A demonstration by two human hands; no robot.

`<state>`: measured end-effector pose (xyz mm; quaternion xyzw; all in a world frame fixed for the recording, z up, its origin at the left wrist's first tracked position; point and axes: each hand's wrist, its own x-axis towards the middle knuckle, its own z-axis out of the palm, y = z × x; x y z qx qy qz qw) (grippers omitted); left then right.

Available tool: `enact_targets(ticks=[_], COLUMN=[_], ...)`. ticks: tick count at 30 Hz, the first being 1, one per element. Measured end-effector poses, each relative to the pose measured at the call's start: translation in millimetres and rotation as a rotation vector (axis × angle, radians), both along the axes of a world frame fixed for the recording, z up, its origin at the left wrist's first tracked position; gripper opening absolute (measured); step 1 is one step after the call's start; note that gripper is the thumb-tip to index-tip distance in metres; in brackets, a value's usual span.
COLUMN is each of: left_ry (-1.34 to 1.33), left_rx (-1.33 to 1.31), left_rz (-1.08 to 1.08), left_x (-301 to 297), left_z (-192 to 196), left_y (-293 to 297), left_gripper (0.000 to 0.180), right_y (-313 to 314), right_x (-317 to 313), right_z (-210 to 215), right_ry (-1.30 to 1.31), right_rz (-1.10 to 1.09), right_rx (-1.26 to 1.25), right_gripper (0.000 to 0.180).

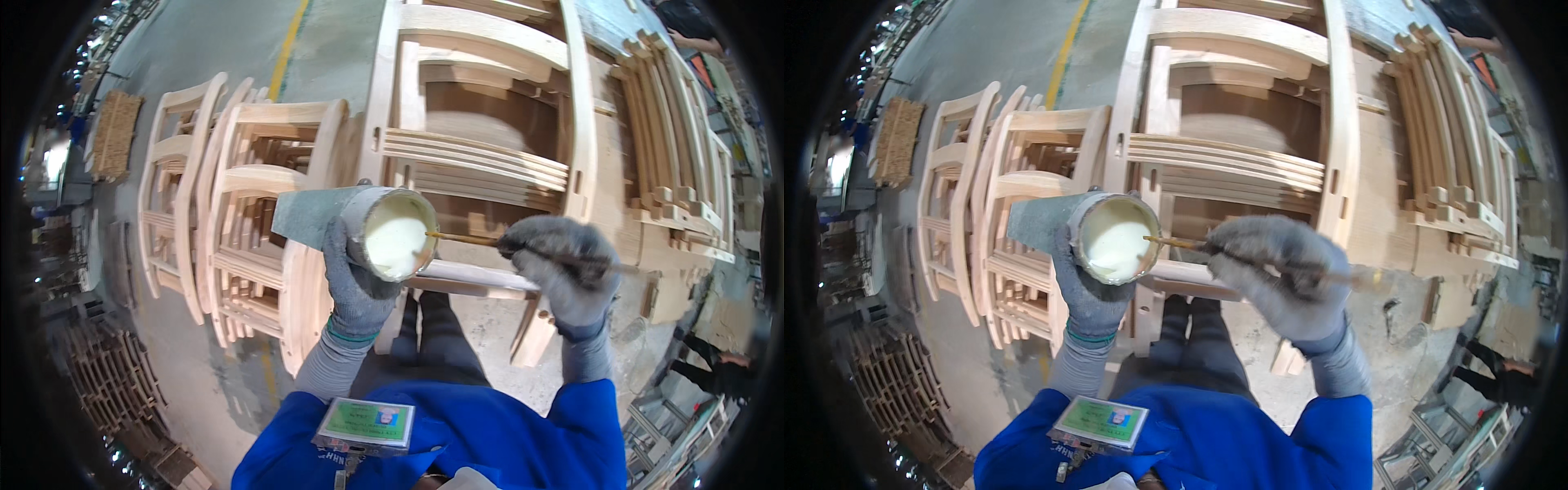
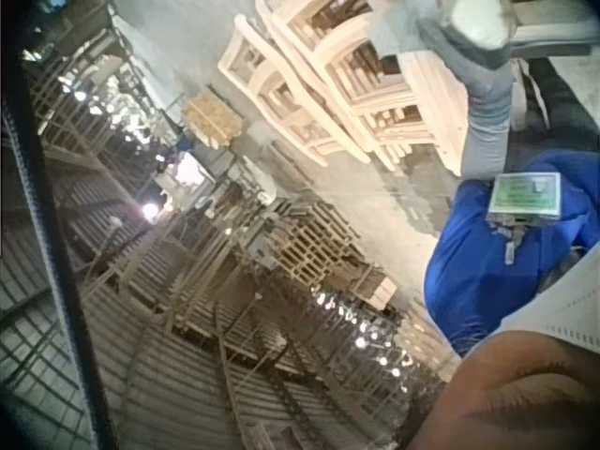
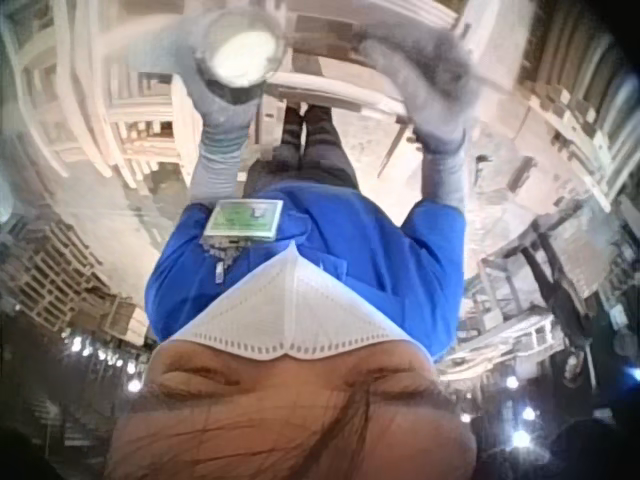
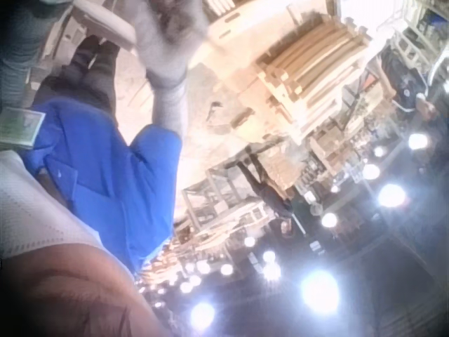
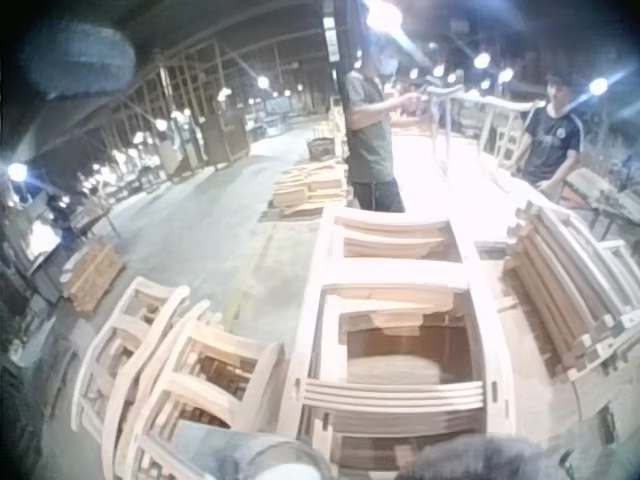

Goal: The person applies a white adhesive to the joints of wooden chair frames using a brush and a small container. They repeatedly pick up frames, apply glue to specific areas, and place them back on the workbench in a factory setting.

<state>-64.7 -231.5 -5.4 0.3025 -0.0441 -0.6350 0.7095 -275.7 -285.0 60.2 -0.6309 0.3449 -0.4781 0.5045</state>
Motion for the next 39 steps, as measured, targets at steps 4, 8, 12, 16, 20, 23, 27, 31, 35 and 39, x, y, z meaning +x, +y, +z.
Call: enact_targets(ticks=[4, 8, 12, 16, 20, 23, 27, 31, 35, 39], left_ry=[0.041, 0.031, -0.217, -1.693, -0.034, -0.012, -1.190, -0.330, 0.082, 0.069], left_rx=[-0.067, -0.194, -0.205, -0.454, -0.433, -0.234, -0.327, -0.201, -0.045, -0.020], left_rz=[-0.081, -0.011, 0.070, 0.372, -0.111, -0.168, 0.123, -0.081, -0.153, -0.147], left_x=[-26.7, -46.8, -56.1, -48.4, -56.8, -58.6, -55.9, -57.7, -48.3, -36.2], left_z=[2.6, 3.9, -14.5, -21.9, -0.6, 12.8, -9.9, -16.4, -15.2, -35.6], left_y=[2.7, 10.1, 12.6, 15.2, 12.3, 8.7, 5.1, -0.4, -9.1, -5.9], left_gripper=[0.051, 0.054, 0.061, 0.061, 0.059, 0.060, 0.065, 0.065, 0.056, 0.054], right_y=[34.6, 73.3, 116.3, 141.7, 136.3, 134.4, 137.1, 127.9, 77.0, 3.1], right_x=[-8.3, -11.3, -12.3, -12.0, -0.9, 1.6, 5.6, 10.0, -23.2, -71.9], right_z=[8.8, -5.0, 5.8, 4.9, 4.9, -4.4, -4.5, -6.1, 8.1, -5.0], right_ry=[0.288, 0.265, 0.431, -0.017, -0.325, -0.319, -0.387, -0.534, -0.063, 0.039], right_rz=[-0.189, -0.262, -0.120, -0.249, -0.469, -0.456, -0.451, -0.529, -0.702, -0.751], right_rx=[-0.182, -0.205, -0.352, -0.091, 0.111, 0.083, 0.082, 0.140, 0.092, 0.012], right_gripper=[0.024, 0.025, 0.018, 0.008, 0.012, 0.022, 0.023, 0.020, 0.017, 0.012])
